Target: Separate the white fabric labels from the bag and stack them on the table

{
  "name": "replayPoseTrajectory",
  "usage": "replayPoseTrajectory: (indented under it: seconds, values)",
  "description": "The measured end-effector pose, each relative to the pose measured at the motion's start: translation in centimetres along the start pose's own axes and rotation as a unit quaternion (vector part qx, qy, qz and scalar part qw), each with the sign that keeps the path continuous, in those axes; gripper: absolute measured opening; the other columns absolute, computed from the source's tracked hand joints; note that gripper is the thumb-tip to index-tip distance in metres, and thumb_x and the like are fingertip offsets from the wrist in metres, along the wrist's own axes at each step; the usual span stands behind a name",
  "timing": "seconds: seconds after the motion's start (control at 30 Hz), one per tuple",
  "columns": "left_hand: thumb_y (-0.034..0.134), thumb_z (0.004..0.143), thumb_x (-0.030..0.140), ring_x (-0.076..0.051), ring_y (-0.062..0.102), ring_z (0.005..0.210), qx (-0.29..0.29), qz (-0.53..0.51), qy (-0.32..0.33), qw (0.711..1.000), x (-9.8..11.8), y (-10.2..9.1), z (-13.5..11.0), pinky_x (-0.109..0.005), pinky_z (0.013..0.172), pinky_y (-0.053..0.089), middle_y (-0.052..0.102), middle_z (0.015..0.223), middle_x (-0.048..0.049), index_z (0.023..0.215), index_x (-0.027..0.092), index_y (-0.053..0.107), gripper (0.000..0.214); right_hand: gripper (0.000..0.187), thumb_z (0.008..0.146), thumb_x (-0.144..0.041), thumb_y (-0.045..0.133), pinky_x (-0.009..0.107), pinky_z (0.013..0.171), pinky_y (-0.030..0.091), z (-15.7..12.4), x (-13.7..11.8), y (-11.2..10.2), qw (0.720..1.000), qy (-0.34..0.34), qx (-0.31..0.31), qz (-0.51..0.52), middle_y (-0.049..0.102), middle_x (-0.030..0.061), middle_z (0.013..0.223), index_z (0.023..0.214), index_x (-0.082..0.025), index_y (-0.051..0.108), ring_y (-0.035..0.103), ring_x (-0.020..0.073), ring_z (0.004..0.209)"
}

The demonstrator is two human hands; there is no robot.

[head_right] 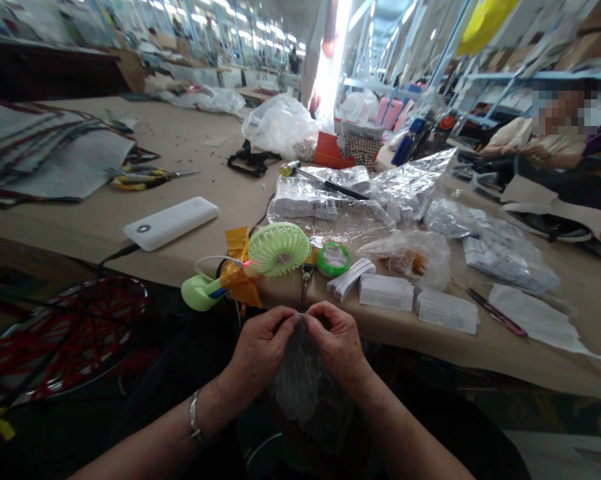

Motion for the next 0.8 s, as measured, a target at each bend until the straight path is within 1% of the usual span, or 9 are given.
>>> replayPoseTrajectory:
  seconds: [0.3,0.8]
  values:
    - [0.049,0.083,0.025,-0.007,0.054,0.061,0.006,0.0,0.018,1.0,0.05,0.09,0.23,-0.016,0.059,0.04,0.061,0.065,0.0038,0.074,0.017,0.063,0.017,0.013,0.078,-0.027,0.056,0.02,0.058,0.039,0.1,-0.34,-0.19,0.998,-0.035,0.011,-0.042,0.054,-0.0025,0.064,0.074,-0.015,0.059,0.047,0.0095,0.061]
    - [0.05,0.083,0.025,-0.008,0.053,0.06,0.009,-0.02,0.015,1.0,-0.53,0.12,0.73,-0.017,0.058,0.04,0.061,0.065,0.0035,0.076,0.017,0.064,0.018,0.013,0.079,-0.027,0.056,0.019,0.057,0.04,0.41,-0.35,-0.06,0.996,-0.05,0.026,-0.066,0.054,-0.0029,0.063,0.074,-0.016,0.059,0.048,0.0097,0.06]
Point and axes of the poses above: each hand's wrist, its own z-axis towards the middle knuckle, its own y-axis out of the palm, x = y × z, the point moved 4 cm from there along z, towards the middle knuckle
